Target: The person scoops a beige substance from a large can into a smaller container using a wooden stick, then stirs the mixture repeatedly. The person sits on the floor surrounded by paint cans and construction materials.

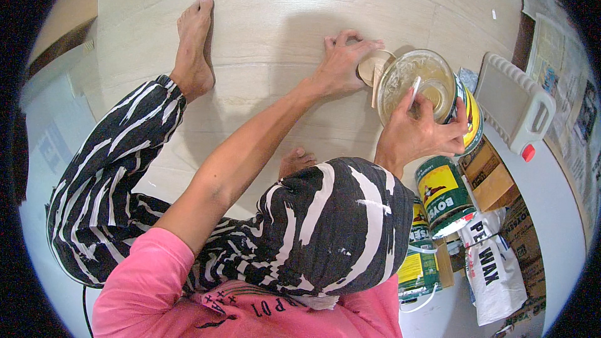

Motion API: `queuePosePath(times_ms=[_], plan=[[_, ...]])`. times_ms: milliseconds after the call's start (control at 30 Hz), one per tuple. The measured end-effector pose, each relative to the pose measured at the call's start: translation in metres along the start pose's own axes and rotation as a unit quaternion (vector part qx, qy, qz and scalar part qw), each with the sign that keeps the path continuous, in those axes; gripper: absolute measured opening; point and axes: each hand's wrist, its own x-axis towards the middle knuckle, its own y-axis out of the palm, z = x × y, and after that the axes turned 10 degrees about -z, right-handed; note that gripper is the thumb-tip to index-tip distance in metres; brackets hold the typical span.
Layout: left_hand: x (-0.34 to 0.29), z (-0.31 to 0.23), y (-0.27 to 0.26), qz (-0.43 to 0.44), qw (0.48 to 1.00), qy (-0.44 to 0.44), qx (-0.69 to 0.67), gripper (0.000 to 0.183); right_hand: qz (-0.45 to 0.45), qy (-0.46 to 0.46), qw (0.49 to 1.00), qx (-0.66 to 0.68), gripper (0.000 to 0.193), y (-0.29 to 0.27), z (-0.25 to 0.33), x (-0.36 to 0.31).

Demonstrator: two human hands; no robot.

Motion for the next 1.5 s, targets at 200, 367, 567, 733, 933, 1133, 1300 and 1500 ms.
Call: queuePosePath(times_ms=[200,367,567,733,933,1133,1300,1500], plan=[[0.0,0.0,0.0,-0.002,1.0,0.004,0.004,0.081,-0.001,-0.012,1.0,-0.011,0.017,-0.002,0.001,0.001],[0.0,0.0,0.0,0.004,1.0,-0.002,-0.004,0.082,-0.005,-0.001,1.0,0.005,0.018,0.0,0.001,0.0],[0.0,0.006,0.003,0.01,1.0,-0.006,-0.002,0.083,-0.003,-0.006,1.0,0.003,0.018,0.0,0.001,-0.001],[0.0,0.005,0.005,0.002,1.0,-0.002,0.01,0.084,-0.003,0.0,1.0,0.01,0.017,-0.001,0.001,0.0],[0.002,0.005,0.005,-0.006,1.0,0.006,0.003,0.085,-0.002,-0.003,1.0,0.012,0.014,-0.001,0.0,0.0],[0.002,-0.002,0.0,0.02,1.0,0.0,-0.004,0.088,-0.019,0.014,0.999,0.024,0.014,-0.013,-0.009,0.004],[0.01,-0.018,0.002,0.034,0.998,0.047,0.028,0.09,-0.049,0.065,0.994,0.079,0.014,-0.027,-0.037,0.01],[0.017,-0.064,0.003,0.06,0.995,0.082,0.013,0.095,-0.029,0.184,0.969,0.163,0.021,-0.045,-0.111,0.014]])
